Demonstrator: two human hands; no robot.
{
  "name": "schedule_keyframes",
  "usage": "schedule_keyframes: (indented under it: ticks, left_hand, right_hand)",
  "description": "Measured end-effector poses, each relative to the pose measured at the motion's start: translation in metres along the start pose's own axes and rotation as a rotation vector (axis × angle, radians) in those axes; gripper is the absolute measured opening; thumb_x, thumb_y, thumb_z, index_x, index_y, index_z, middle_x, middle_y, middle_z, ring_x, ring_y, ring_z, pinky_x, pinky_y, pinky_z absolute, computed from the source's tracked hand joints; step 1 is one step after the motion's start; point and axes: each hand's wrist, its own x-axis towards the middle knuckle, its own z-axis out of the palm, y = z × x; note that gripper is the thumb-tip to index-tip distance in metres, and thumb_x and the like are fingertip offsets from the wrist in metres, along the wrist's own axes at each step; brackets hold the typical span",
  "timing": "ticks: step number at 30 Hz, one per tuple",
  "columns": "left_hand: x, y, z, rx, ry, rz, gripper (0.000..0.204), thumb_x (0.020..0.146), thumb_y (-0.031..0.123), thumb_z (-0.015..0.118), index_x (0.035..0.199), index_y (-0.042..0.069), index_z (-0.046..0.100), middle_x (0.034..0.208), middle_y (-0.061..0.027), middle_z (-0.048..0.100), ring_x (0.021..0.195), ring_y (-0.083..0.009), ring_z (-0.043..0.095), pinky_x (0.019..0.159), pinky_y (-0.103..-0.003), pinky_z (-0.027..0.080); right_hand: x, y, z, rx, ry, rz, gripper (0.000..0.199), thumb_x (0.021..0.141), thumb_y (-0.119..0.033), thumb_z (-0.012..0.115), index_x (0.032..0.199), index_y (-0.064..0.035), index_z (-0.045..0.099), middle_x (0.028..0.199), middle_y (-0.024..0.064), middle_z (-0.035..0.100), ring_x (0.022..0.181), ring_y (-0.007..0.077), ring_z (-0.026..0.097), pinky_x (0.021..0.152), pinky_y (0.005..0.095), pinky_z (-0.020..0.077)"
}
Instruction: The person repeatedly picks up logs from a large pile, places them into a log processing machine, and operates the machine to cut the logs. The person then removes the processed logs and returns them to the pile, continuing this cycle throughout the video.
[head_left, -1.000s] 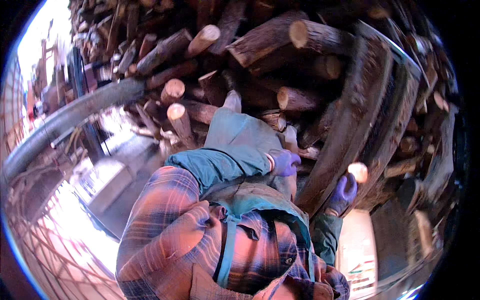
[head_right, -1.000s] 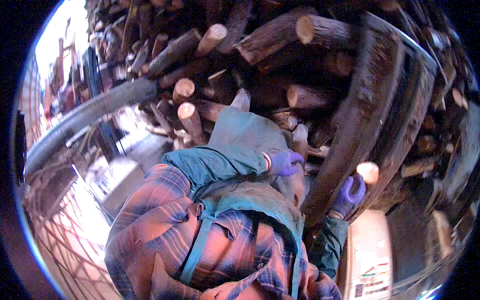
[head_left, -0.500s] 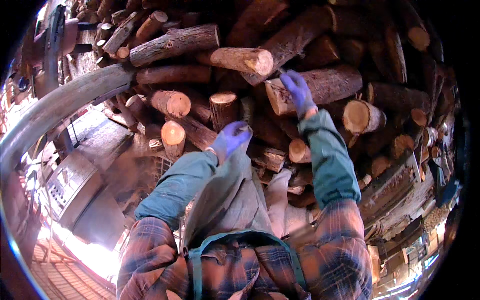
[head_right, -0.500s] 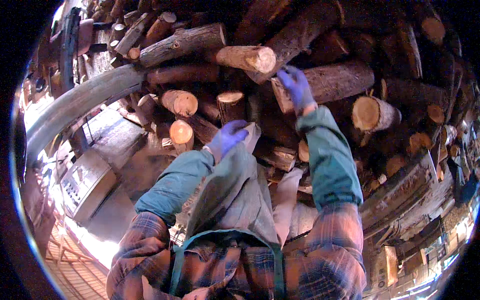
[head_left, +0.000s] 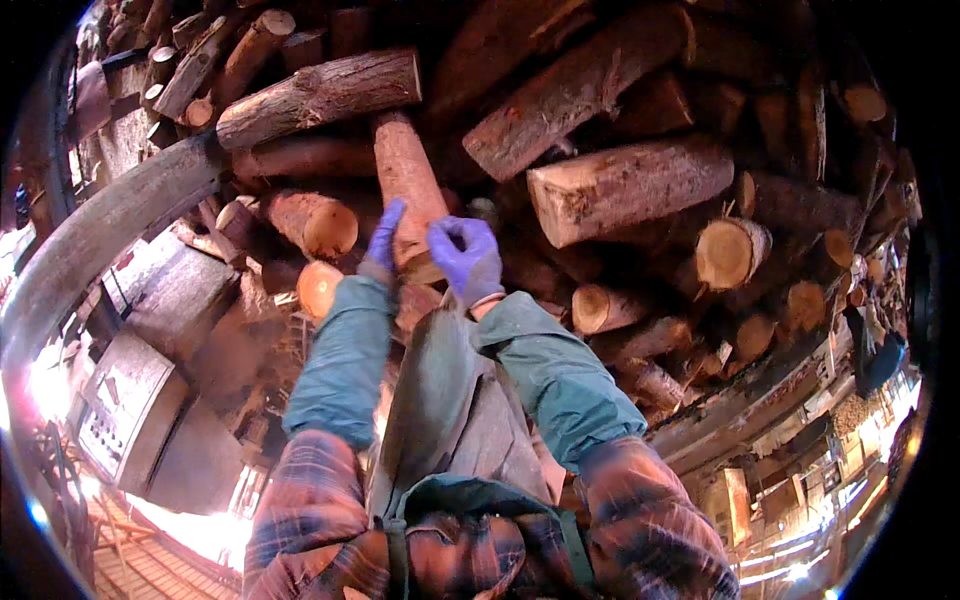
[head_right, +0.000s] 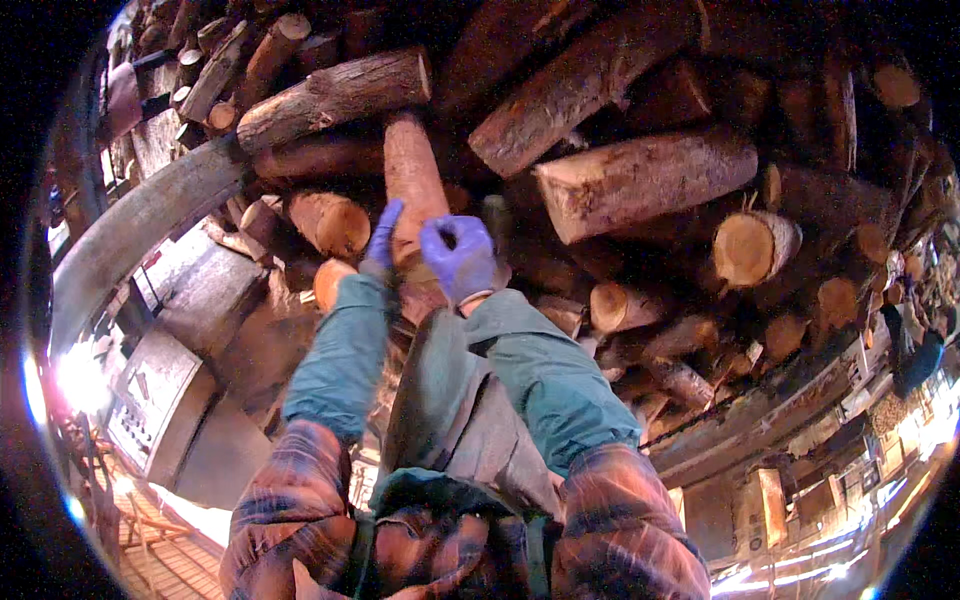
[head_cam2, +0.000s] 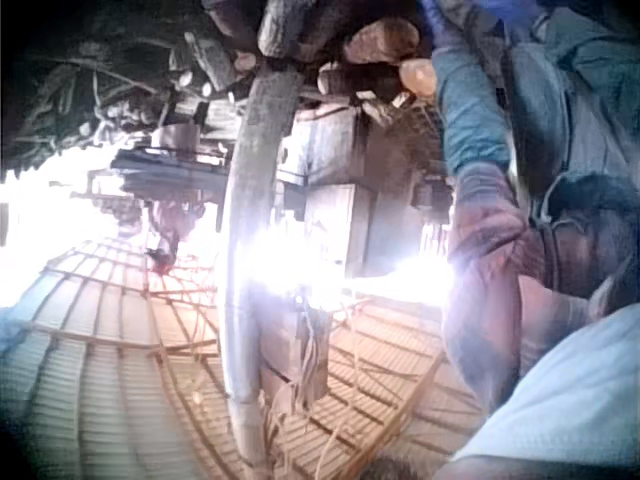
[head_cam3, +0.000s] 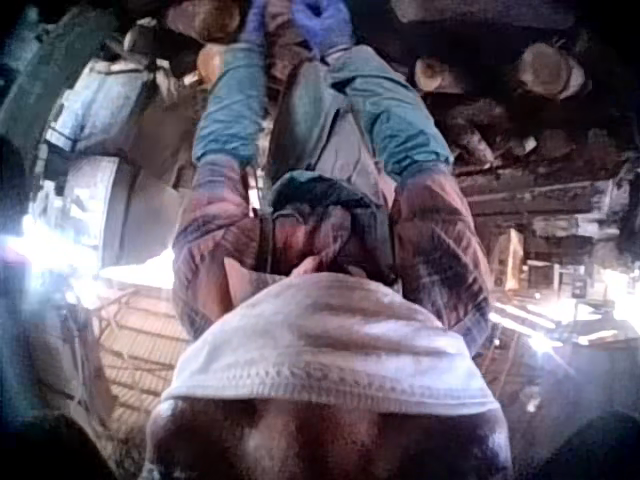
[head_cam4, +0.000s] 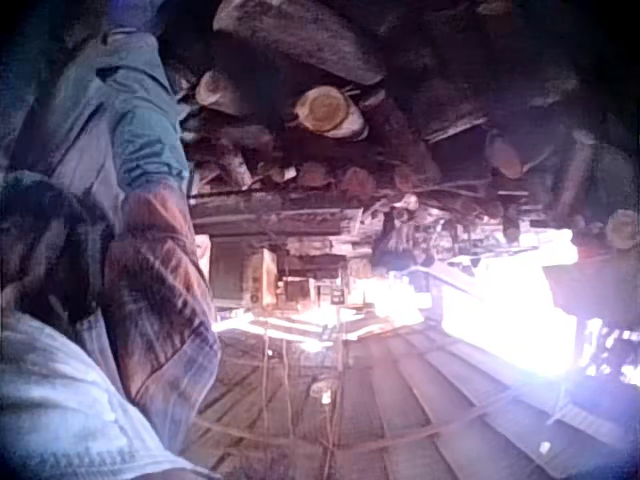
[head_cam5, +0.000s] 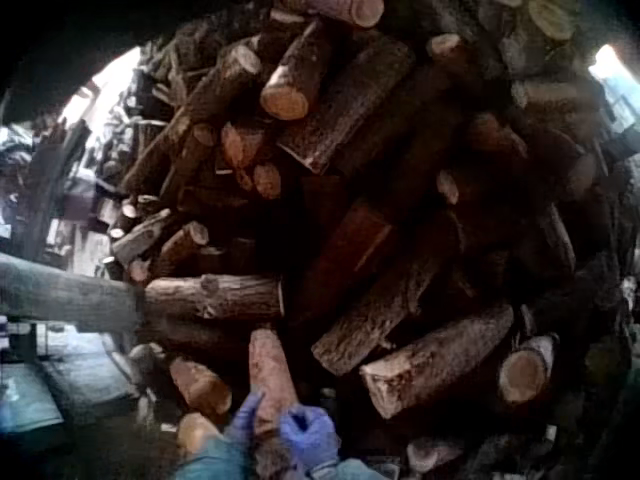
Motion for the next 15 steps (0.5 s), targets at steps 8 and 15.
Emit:
schedule_keyframes:
  ticks: [8,15]
  left_hand:
    - [-0.308,-0.067,0.018,0.113,0.045,-0.192,0.062,0.097,0.044,0.061,0.146,0.008,0.046,0.138,-0.008,0.058,0.123,-0.0251,0.058,0.108,-0.041,0.046]
    - [-0.365,-0.198,0.096,0.727,-0.265,0.221,0.067,0.088,0.032,0.076,0.139,0.0,0.046,0.127,-0.0136,0.06,0.119,-0.0265,0.057,0.105,-0.041,0.045]
  right_hand:
    - [-0.103,-0.019,-0.046,0.98,-0.451,0.953,0.039,0.096,-0.047,0.061,0.108,-0.01,0.064,0.095,0.0031,0.062,0.084,0.0169,0.058,0.075,0.0328,0.0456]
    - [-0.185,-0.069,-0.208,1.345,-0.342,0.796,0.067,0.097,-0.051,0.058,0.142,-0.0018,0.051,0.14,0.0119,0.057,0.125,0.0235,0.055,0.111,0.0386,0.0405]
